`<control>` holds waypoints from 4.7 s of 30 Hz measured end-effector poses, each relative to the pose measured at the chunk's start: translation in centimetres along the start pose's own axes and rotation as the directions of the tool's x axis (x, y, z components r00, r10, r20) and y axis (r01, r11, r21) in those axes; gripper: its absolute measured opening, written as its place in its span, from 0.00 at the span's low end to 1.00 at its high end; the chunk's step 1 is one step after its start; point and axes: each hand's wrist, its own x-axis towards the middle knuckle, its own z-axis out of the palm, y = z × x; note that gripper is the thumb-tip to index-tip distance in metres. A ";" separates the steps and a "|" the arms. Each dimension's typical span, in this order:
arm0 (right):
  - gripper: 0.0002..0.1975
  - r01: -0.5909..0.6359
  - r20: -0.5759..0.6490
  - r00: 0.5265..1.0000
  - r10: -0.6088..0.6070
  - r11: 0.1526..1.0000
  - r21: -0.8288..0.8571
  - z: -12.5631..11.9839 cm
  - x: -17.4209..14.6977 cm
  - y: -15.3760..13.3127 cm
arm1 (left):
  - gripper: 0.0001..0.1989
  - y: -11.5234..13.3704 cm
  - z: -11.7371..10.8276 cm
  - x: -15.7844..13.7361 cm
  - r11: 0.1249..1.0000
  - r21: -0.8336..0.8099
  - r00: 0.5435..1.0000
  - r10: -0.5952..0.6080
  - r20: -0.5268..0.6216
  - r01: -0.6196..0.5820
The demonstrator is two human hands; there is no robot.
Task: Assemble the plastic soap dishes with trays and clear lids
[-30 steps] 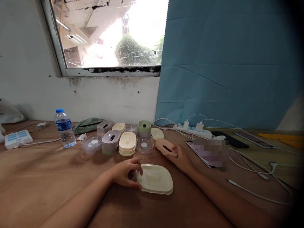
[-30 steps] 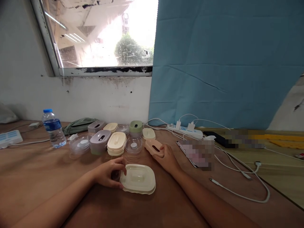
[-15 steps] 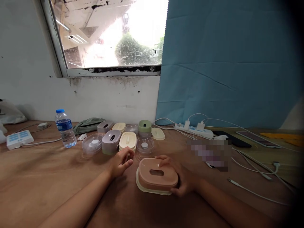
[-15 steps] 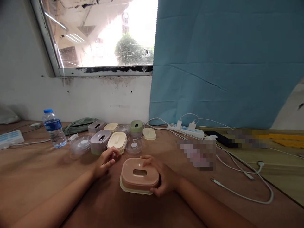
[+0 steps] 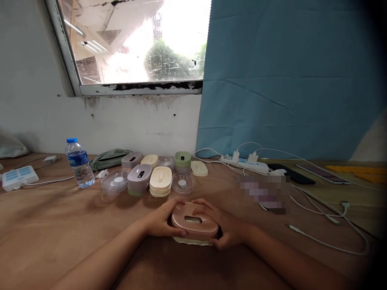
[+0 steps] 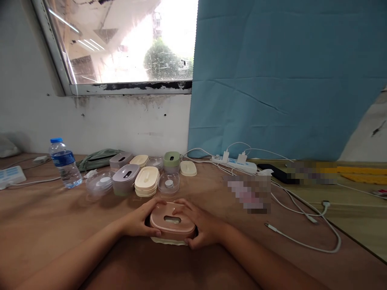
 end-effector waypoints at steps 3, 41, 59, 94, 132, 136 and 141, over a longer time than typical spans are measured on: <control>0.35 -0.003 -0.006 1.000 0.003 1.000 -0.020 0.2 0.0 -0.1 | 0.39 -0.3 -0.3 -0.1 1.000 -0.007 1.000 -0.010 0.001 0.010; 0.39 0.028 -0.133 0.991 -0.009 0.989 0.145 0.2 0.1 1.5 | 0.41 -0.2 -0.7 -0.1 0.996 0.090 0.995 0.012 0.094 -0.021; 0.11 -0.115 -0.543 0.834 0.094 0.993 -0.005 0.6 6.2 5.8 | 0.43 -0.6 -0.6 -0.1 0.997 0.077 0.991 -0.015 0.133 0.005; 0.15 0.066 -0.398 0.673 0.624 0.485 0.872 0.7 0.2 -2.9 | 0.53 -1.1 -0.3 -0.2 0.998 -0.025 0.997 0.062 0.052 -0.061; 0.17 -0.190 -0.233 0.947 0.221 0.971 0.146 -0.7 -1.2 -1.4 | 0.47 0.0 -1.0 0.0 0.989 0.028 0.988 0.145 0.058 -0.147; 0.25 -0.233 -0.156 0.953 0.260 0.957 0.173 -0.5 -1.6 -1.2 | 0.48 0.0 -1.1 0.0 0.991 0.006 0.988 0.131 0.076 -0.132; 0.38 -0.276 -0.139 0.947 0.290 0.955 0.111 0.1 -1.8 -1.4 | 0.49 -0.1 -1.2 0.0 0.991 0.007 0.988 0.130 0.080 -0.131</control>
